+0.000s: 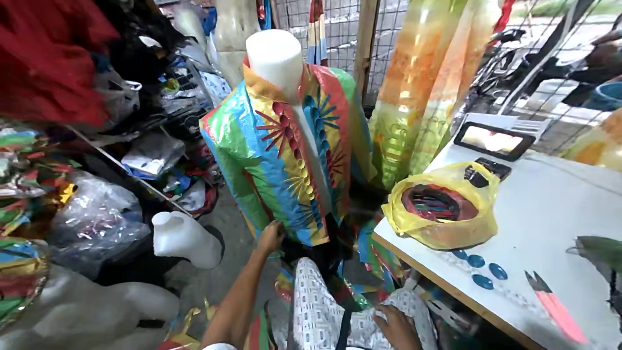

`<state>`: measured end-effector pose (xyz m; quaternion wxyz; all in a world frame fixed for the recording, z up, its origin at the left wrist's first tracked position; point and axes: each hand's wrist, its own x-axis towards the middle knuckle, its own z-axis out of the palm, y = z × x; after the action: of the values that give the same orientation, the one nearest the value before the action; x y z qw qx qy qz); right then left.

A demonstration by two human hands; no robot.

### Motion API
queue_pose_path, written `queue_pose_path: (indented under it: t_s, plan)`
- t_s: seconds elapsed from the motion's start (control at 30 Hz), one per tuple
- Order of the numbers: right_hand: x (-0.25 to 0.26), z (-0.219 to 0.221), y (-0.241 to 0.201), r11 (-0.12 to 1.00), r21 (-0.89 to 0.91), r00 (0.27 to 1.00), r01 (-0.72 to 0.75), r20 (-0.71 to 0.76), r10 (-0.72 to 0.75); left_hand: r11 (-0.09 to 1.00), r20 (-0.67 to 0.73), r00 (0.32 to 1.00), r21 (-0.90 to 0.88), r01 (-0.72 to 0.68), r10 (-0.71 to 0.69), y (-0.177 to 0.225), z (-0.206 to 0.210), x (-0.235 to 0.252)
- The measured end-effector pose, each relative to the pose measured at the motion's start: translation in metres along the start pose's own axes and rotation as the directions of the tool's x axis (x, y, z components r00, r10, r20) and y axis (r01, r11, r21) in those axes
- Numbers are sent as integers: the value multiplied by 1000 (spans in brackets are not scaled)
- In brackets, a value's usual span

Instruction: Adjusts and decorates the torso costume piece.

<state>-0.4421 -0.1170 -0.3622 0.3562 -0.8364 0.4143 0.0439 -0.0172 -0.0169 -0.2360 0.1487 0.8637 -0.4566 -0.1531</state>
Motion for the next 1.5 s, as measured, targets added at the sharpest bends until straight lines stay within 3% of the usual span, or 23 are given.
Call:
queue_pose_path:
  t_s: [0.23,0.4,0.5,0.57,0.67,0.73,0.77,0.83,0.9,0.97,1.07,1.13,1.23,1.3,1.37,1.5]
  plan:
    - [24,-2,2,992,-122,984,-45,166,65,1000,43,999,12,-19,19,31,-45,0]
    - [23,-4,6,994,-96,985,-45,159,60,996,-89,994,-60,-64,58,56,-91,-9]
    - [25,-3,5,997,-65,987,-35,154,44,978,-235,961,-112,-177,147,77,-128,-22]
    - [24,-5,4,998,-60,987,-27,154,36,941,-382,888,-112,-319,255,94,-164,-28]
    - [24,-6,5,998,-63,984,-27,176,38,853,-571,689,39,-521,447,124,-243,-24]
    - [27,-9,2,999,-37,981,-29,190,35,793,-629,550,184,-581,550,148,-302,-12]
    - [29,-8,-3,1000,14,985,-7,172,5,790,-638,525,230,-568,563,157,-329,-3]
    - [30,-9,-34,961,242,988,132,50,-149,868,-651,592,234,-438,474,158,-372,18]
    - [38,-30,-101,848,377,928,372,-171,-331,968,-607,760,72,-241,234,145,-396,36]
    - [43,-82,-183,721,378,807,581,-385,-449,982,-475,880,-172,-77,-15,123,-400,53]
    - [52,-157,-294,549,289,579,785,-657,-483,932,-375,914,-361,8,-153,89,-387,58]
    - [63,-186,-344,526,334,591,782,-664,-458,909,-359,917,-417,7,-172,85,-375,57]
    - [90,-190,-383,614,391,710,686,-543,-448,856,-346,919,-517,-16,-192,82,-360,55]
    - [110,-178,-393,653,389,740,650,-520,-427,835,-343,916,-549,-15,-209,86,-356,51]
    - [121,-171,-394,649,364,711,668,-570,-412,827,-350,908,-562,-4,-233,87,-355,48]
    - [133,-199,-378,580,470,737,665,-536,-411,835,-360,890,-549,39,-278,104,-350,32]
